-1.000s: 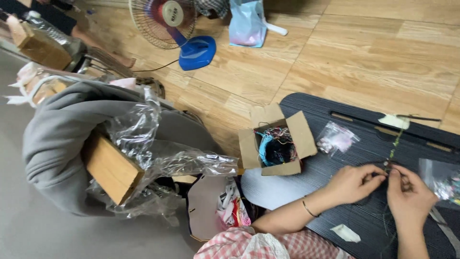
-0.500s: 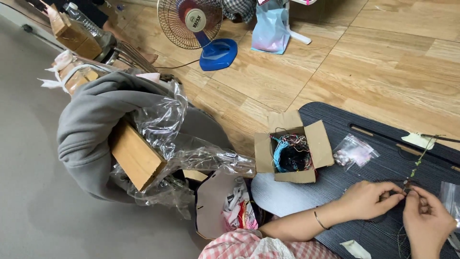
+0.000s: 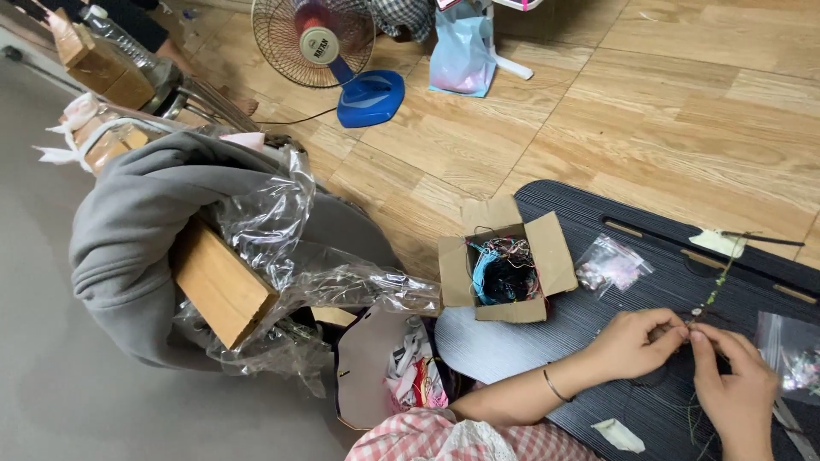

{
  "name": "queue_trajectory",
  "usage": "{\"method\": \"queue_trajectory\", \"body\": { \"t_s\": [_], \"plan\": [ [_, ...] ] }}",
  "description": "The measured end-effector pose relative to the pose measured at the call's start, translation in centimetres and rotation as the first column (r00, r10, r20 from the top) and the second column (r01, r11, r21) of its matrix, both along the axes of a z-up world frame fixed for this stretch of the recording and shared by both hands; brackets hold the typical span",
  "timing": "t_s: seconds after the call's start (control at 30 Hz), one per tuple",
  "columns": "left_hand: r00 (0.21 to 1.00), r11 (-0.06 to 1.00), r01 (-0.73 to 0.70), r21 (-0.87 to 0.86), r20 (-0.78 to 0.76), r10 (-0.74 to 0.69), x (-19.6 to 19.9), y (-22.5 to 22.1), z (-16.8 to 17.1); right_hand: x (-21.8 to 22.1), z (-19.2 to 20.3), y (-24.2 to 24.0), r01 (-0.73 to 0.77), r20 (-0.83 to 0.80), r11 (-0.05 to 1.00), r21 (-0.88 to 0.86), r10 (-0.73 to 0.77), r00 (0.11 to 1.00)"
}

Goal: The person is tying a series of decorative knots on a thin green cord, likely for jewelry making.

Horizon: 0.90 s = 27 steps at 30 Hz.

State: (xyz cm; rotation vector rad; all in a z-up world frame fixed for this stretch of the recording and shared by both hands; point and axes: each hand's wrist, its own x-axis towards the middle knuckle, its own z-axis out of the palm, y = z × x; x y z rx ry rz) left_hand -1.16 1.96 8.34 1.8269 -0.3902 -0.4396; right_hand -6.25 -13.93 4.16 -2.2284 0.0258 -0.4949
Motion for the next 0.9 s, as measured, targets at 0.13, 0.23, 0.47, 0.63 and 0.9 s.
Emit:
{"method": "queue_trajectory", "body": {
  "t_s": [0.13, 0.23, 0.47, 0.63, 0.9],
  "plan": [
    [0.997, 0.994, 0.0, -0.111, -0.072, -0.008, 0.8, -0.9, -5.5, 0.2, -2.0, -0.8, -0.008, 0.044, 0.997, -0.076, 0.011, 0.999],
    [0.958, 0.794, -0.028, -0.607, -0.242, -0.151, 1.7, -2.4, -11.6, 0.3, -2.5, -0.7, 0.0, 0.055, 1.0, 0.028, -0.001, 0.998],
    [0.796, 0.592, 0.026, -0.806, -0.341, -0.499, 2.0, -1.4, -10.3, 0.2, -2.5, -0.3, 0.051, -0.104, 0.756, 0.652, 0.022, 0.994],
    [0.876, 0.757, 0.202, -0.622, -0.232, -0.423, 1.7, -0.9, -9.5, 0.7, -7.4, -3.0, 0.033, -0.082, 0.461, 0.887, 0.086, 0.993],
    [0.762, 0.999, 0.011, -0.05, 0.647, 0.024, 0.2, -0.8, -2.5, 0.3, 0.4, -1.7, 0.058, -0.223, 0.789, 0.612, 0.101, 0.97]
  ]
}}
